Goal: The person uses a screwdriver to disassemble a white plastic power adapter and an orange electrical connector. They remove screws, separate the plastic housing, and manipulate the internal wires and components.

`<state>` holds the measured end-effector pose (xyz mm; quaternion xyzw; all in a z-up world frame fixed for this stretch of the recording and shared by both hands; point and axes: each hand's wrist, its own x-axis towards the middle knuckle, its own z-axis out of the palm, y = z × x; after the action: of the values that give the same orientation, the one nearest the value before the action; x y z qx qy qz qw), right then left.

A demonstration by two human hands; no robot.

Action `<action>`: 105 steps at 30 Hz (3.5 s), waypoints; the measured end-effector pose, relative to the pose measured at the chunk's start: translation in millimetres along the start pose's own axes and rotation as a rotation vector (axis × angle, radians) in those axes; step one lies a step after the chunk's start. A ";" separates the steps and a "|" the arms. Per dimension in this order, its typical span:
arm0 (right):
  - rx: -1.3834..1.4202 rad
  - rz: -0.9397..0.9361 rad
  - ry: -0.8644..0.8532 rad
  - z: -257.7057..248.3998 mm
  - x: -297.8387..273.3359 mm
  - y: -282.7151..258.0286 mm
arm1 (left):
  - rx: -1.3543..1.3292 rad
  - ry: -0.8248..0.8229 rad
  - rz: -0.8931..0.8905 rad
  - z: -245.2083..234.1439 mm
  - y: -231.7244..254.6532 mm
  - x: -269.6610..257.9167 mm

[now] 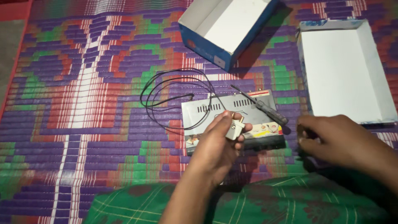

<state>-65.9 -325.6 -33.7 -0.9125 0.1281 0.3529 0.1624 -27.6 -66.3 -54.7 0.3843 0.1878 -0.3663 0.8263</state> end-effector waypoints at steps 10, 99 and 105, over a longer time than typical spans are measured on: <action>0.471 -0.314 0.236 -11.9 -25.7 -31.4 | -0.076 -0.100 0.054 2.3 9.1 -3.0; 0.299 -0.390 0.780 -27.0 -71.3 -63.0 | -0.093 -0.019 0.035 3.8 11.4 -0.1; 0.338 -0.339 0.764 -26.4 -72.4 -65.8 | -0.114 0.000 0.033 -0.2 9.2 2.5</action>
<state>-79.1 -266.9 48.0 -0.9461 0.0833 -0.0667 0.3059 -19.0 -63.3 -51.8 0.3397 0.2022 -0.3412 0.8528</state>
